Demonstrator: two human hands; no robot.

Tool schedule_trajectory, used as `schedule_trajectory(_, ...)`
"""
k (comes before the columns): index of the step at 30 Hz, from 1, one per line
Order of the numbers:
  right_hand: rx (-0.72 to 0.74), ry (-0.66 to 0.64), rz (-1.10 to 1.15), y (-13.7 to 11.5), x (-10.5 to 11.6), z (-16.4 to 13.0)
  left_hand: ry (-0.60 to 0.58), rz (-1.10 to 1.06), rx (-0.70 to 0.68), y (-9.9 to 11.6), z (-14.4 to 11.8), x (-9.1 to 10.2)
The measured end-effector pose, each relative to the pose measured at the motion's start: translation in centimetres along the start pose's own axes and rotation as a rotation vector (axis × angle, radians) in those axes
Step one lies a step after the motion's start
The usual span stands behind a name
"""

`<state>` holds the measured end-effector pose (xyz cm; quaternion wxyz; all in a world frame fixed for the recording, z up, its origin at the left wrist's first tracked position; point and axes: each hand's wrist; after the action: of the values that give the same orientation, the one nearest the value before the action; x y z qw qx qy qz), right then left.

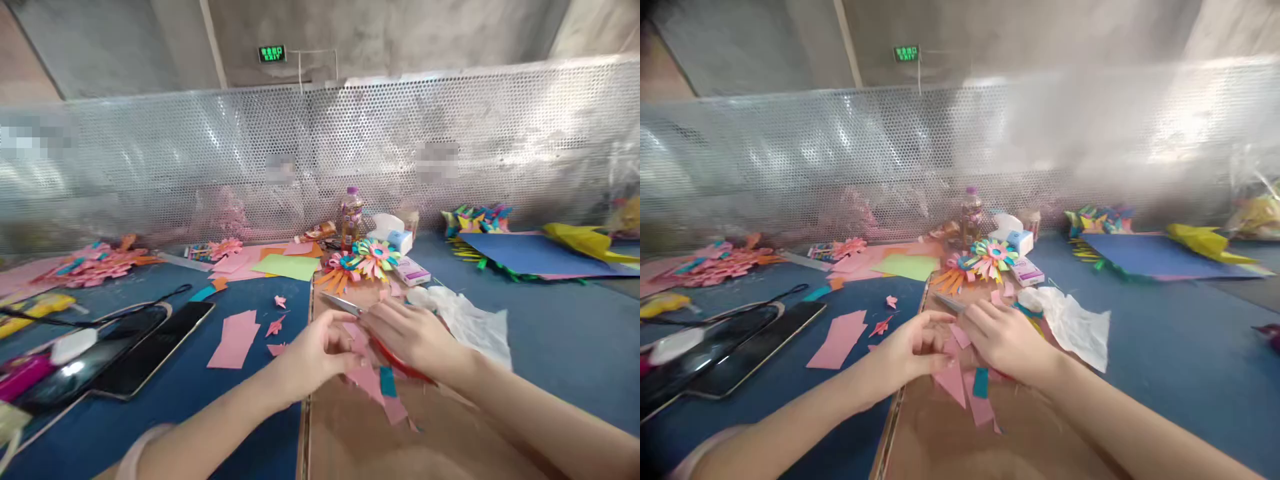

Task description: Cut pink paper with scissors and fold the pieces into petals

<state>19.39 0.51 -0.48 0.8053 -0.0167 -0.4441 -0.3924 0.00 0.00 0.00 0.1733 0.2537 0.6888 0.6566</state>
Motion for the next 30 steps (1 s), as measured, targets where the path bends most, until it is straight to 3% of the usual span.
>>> schedule_trajectory(5,-0.386,0.085,0.351,0.3,0.6,-0.4,0.033,0.029,-0.048,-0.1,-0.4,-0.5)
schedule_trajectory(8,-0.659,-0.079,0.647,-0.8,1.1,0.4,0.084,0.080,-0.091,-0.1,-0.3,-0.3)
schedule_trajectory(12,-0.833,-0.258,1.008,-1.5,1.2,0.8,0.095,0.132,-0.128,-0.4,-0.3,-0.3)
schedule_trajectory(16,-0.916,-0.311,1.186,-1.2,0.9,0.5,0.107,0.167,-0.129,-0.2,-0.4,-0.4)
schedule_trajectory(19,-0.913,-0.268,1.141,-0.7,0.9,0.5,0.158,0.187,-0.121,0.6,-0.4,-0.3)
schedule_trajectory(24,-0.895,-0.278,1.058,-0.1,1.1,0.9,0.347,0.173,-0.125,1.7,-0.2,0.2)
schedule_trajectory(30,-0.947,-0.270,1.181,-0.3,1.1,0.8,0.385,0.075,-0.133,1.8,-0.1,0.5)
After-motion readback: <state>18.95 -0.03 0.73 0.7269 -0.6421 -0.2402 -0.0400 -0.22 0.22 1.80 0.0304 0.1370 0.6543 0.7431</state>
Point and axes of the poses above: each hand's wrist, its own z-axis towards the middle knuckle, its own x-axis out of the back of the hand, y = z × x, and after that the axes turned 1 degree about -z, right-handed
